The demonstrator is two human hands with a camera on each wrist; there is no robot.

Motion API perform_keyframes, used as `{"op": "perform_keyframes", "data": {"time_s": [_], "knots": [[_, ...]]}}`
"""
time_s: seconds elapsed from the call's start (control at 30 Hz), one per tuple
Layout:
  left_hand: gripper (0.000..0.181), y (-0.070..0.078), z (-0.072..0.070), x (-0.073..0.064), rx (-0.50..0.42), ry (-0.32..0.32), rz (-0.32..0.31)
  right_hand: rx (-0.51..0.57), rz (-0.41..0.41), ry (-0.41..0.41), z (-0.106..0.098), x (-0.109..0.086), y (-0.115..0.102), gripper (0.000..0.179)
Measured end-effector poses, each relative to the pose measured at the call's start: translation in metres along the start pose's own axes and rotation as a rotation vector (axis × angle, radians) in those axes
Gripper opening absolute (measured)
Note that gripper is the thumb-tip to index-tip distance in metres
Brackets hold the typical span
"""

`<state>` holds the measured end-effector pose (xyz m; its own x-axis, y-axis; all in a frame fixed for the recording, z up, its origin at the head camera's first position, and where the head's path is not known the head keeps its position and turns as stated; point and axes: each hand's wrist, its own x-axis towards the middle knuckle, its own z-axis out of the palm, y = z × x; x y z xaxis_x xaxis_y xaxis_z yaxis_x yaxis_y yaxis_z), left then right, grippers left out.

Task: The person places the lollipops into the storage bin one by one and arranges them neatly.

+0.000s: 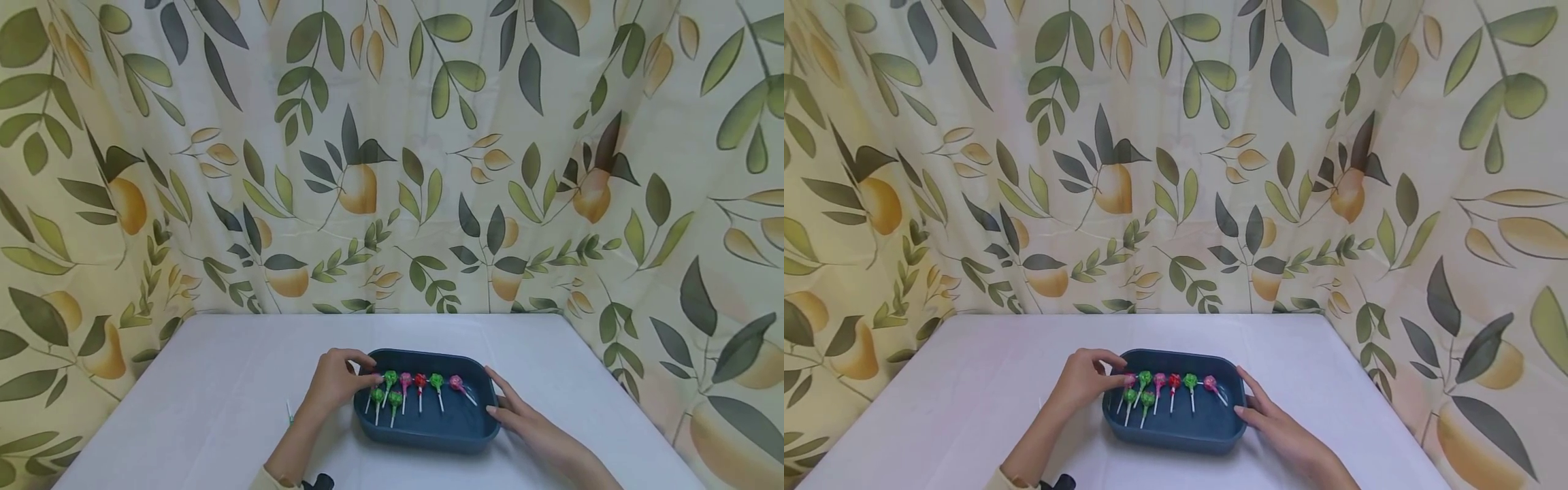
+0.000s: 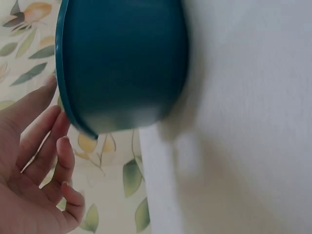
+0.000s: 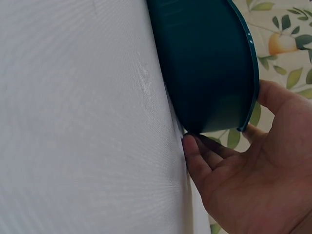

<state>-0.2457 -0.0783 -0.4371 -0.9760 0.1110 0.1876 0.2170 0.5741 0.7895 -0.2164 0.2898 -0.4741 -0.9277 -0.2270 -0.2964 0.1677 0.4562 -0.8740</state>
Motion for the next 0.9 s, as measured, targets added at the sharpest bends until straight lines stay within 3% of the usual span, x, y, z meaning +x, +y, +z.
{"op": "perform_keyframes", "data": {"time_s": [0.4,0.5,0.9], "knots": [[0.022,-0.021,-0.029,-0.009,0.015,0.036,-0.003,0.016,-0.015,-0.011,0.000,-0.001,0.000,0.076],[0.022,-0.028,-0.035,-0.011,0.015,0.034,-0.031,0.013,-0.004,-0.012,0.000,-0.001,-0.001,0.076],[0.028,-0.053,-0.049,-0.024,0.011,-0.048,-0.095,0.010,0.009,-0.006,0.002,0.001,-0.001,0.076]]}}
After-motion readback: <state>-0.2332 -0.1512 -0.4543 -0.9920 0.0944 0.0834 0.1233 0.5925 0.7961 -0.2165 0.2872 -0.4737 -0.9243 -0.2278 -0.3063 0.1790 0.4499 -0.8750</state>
